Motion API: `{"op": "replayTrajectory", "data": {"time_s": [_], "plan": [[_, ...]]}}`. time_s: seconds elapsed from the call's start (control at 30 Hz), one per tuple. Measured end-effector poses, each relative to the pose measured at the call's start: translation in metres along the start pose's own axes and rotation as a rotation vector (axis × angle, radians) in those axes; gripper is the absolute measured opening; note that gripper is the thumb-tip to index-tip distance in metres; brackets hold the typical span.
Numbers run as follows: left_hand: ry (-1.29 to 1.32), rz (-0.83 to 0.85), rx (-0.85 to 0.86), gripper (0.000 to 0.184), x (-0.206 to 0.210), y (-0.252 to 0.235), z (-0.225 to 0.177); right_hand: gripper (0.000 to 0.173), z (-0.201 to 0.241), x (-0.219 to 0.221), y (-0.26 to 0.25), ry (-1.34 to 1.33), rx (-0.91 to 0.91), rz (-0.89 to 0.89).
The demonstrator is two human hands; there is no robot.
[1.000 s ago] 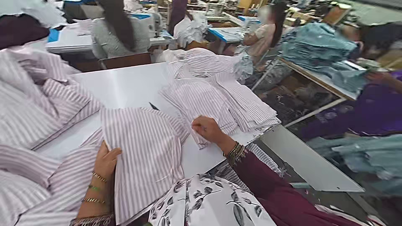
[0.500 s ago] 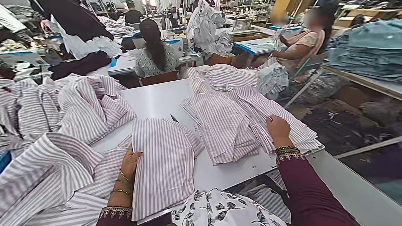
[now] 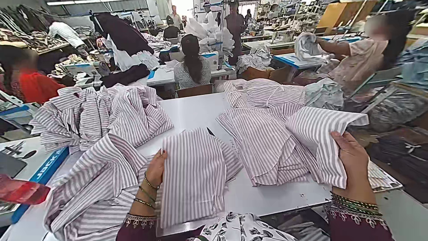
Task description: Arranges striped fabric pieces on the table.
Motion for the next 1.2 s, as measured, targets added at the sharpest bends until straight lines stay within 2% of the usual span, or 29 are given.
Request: {"op": "replayTrajectory", "data": {"time_s": [0.1,0.17,0.23,0.33,0.4,0.47,0.57,0.63,0.7,0.77,0.83,0.87,0.9,1.0,1.07,1.2], "plan": [[-0.051,-0.105,0.075,0.027,-0.046,-0.002,-0.034,0.026,0.020,0.025,0.030,-0.067,-0.009,-0.043],[-0.127,-0.199,0.081,0.026,-0.087,-0.008,-0.045,0.022,0.040,0.045,0.046,-0.075,-0.021,-0.091],[-0.259,-0.261,0.029,0.032,-0.132,-0.015,-0.043,0.020,0.054,0.061,0.055,-0.047,-0.065,-0.083],[-0.450,-0.289,-0.034,0.034,-0.190,-0.031,-0.018,0.021,0.040,0.079,0.040,-0.106,-0.154,0.158],[-0.518,-0.308,-0.031,0.035,-0.211,-0.035,-0.001,0.020,0.042,0.121,0.065,-0.083,-0.125,0.305],[-0.536,-0.339,0.006,0.034,-0.220,-0.036,0.010,0.032,0.030,0.162,0.105,0.108,-0.056,0.535],[-0.549,-0.365,0.100,0.030,-0.220,-0.035,0.019,0.035,-0.034,0.213,0.168,0.379,0.069,0.957],[-0.543,-0.366,0.140,0.031,-0.223,-0.036,0.025,0.037,-0.074,0.229,0.207,0.660,0.072,1.238],[-0.537,-0.358,0.166,0.032,-0.226,-0.035,0.029,0.047,-0.088,0.230,0.235,0.922,0.048,1.422],[-0.512,-0.369,0.195,0.033,-0.227,-0.034,0.032,0.050,-0.085,0.227,0.256,0.974,-0.103,1.364],[-0.505,-0.374,0.221,0.040,-0.226,-0.033,0.034,0.049,-0.085,0.226,0.281,0.832,-0.405,1.234],[-0.511,-0.369,0.229,0.045,-0.226,-0.033,0.035,0.054,-0.087,0.228,0.295,0.774,-0.506,1.240],[-0.522,-0.369,0.243,0.049,-0.226,-0.033,0.036,0.064,-0.089,0.230,0.308,0.755,-0.525,1.322],[-0.535,-0.363,0.264,0.052,-0.226,-0.033,0.038,0.101,-0.099,0.231,0.340,0.894,-0.425,1.686],[-0.541,-0.364,0.271,0.054,-0.226,-0.035,0.037,0.101,-0.102,0.224,0.342,0.887,-0.477,1.737],[-0.539,-0.371,0.259,0.053,-0.226,-0.035,0.036,0.083,-0.115,0.193,0.329,0.627,-0.801,1.655]]}}
Point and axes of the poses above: each hand's wrist, its own y-axis away from the middle knuckle, its own x-axis out of the palm, z = x × y, the point moved 1 cm from there along -y, towards the middle knuckle, and after that the axes turned 7 degrees about -z, right-handed, at the moved point
